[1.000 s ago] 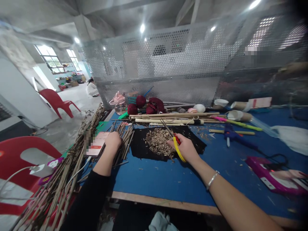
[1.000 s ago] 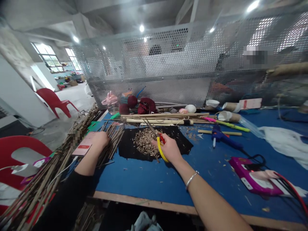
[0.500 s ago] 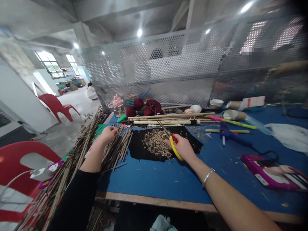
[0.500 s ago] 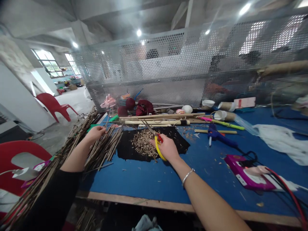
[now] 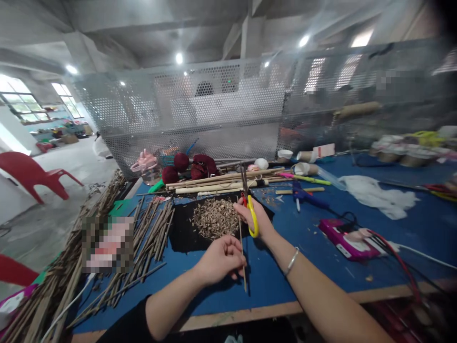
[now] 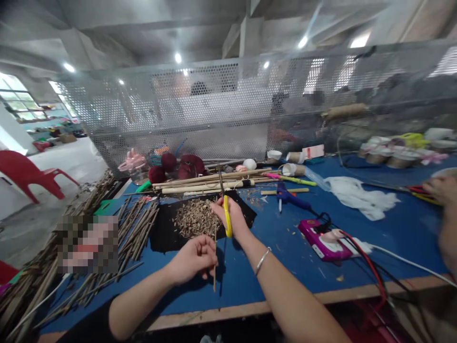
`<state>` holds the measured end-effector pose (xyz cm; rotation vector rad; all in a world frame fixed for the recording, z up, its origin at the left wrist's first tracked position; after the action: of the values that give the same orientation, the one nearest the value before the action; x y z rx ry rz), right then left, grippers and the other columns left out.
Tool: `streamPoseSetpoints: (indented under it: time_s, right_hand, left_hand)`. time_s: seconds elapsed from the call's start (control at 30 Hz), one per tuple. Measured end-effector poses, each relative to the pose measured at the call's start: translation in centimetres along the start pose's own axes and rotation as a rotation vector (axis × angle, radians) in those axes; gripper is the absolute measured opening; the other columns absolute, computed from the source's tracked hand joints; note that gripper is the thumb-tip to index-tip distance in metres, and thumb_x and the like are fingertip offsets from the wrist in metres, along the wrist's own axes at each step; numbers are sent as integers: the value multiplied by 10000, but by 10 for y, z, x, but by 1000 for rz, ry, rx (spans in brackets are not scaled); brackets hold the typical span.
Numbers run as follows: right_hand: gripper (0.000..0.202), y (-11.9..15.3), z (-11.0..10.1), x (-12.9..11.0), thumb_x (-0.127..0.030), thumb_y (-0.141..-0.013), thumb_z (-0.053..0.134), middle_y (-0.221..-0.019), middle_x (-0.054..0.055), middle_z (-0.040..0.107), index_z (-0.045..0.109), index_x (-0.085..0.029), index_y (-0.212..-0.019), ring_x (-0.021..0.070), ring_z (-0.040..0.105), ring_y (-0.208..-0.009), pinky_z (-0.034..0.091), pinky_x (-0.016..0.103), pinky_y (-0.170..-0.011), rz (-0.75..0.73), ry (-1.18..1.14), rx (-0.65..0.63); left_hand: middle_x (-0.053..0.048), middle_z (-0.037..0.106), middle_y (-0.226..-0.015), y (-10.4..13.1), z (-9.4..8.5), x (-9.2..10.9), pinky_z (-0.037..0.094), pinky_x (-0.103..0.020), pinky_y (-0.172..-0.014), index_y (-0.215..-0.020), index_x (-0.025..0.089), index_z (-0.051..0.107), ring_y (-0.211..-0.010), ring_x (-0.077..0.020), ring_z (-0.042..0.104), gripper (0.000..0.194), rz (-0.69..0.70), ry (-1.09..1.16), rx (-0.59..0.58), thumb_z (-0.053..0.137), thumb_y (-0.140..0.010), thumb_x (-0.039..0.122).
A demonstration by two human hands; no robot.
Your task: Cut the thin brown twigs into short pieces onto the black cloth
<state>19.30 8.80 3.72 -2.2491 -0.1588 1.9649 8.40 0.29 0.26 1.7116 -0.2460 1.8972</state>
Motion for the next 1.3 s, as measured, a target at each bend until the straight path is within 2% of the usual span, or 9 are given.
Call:
streamPoseSetpoints:
  time_s: [0.1, 0.2, 0.3, 0.43, 0.57, 0.73, 0.93, 1.13, 1.3]
  right_hand:
    - [369, -1, 5, 4, -423, -572, 642, -504, -88, 418, 380, -208, -718, 47, 311, -368, 234, 191, -367, 116, -251, -40]
    - [381, 0, 11, 11, -384, -564, 660, -528, -85, 445, 365, -212, -734, 50, 354, -381, 262, 181, -367, 176, -378, -117]
    - [367, 5, 22, 15, -405, -592, 649, -561, -72, 461, 376, -212, -745, 61, 387, -409, 313, 194, -382, 207, -362, -198]
    - [363, 14, 34, 13, -450, -611, 625, -556, -72, 417, 403, -199, -749, 67, 375, -428, 335, 209, -405, 185, -171, -259]
    - [329, 13, 24, 8, -466, -659, 596, -598, -54, 434, 443, -186, -737, 75, 380, -514, 335, 203, -485, 61, 210, -182]
    - [368, 16, 18, 12, -501, -665, 603, -672, -24, 526, 484, -188, -818, 92, 417, -552, 292, 206, -503, 36, 607, -277]
    - [415, 24, 25, 9, -544, -647, 604, -712, -1, 539, 508, -193, -846, 99, 420, -558, 264, 206, -499, 21, 710, -338]
    - [421, 26, 27, 6, -541, -639, 612, -778, 21, 559, 517, -199, -866, 116, 453, -604, 277, 209, -519, 4, 741, -329]
    - [423, 26, 28, 12, -557, -642, 606, -712, 13, 559, 523, -197, -848, 106, 432, -543, 244, 213, -487, 35, 780, -339]
  left_hand:
    - [32, 558, -559, -1, 1, -1, 406, -178, -393, -804, 158, 447, -425, -80, 519, 315, -23, -44, -36, 667, -599, 251]
    - [0, 586, -585, -4, -3, 7, 394, -175, -400, -874, 148, 487, -455, -88, 536, 359, -44, -58, -72, 660, -634, 352]
    - [-26, 595, -622, -10, -13, 12, 376, -165, -399, -892, 130, 522, -488, -91, 558, 407, -17, 32, 10, 569, -698, 485]
    - [-23, 592, -618, -15, -27, 9, 343, -146, -368, -807, 127, 522, -455, -80, 556, 399, -4, 89, 108, 572, -691, 505]
    - [-19, 598, -648, -9, -44, 8, 304, -126, -326, -800, 138, 502, -447, -81, 568, 373, -3, 117, 196, 572, -700, 490]
    - [9, 575, -662, -2, -59, 14, 302, -126, -313, -933, 155, 490, -458, -90, 581, 397, 95, 166, 314, 597, -698, 456]
    - [-9, 596, -591, -4, -54, 8, 361, -140, -395, -843, 146, 494, -531, -109, 595, 346, 102, 165, 307, 622, -690, 428]
    - [-14, 607, -570, -6, -54, 5, 324, -143, -377, -812, 151, 482, -488, -101, 572, 368, 71, 123, 314, 636, -661, 449]
    - [-11, 603, -570, -8, -54, 3, 329, -148, -373, -796, 152, 479, -478, -106, 575, 391, 56, 119, 317, 646, -637, 468]
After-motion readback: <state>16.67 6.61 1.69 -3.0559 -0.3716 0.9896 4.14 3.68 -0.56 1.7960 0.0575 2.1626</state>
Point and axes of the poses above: each hand's wrist, its own y-axis away from the middle knuckle, its own z-axis out of the palm, x = y × z, the point moved 6 cm from there along -y, towards the middle knuckle
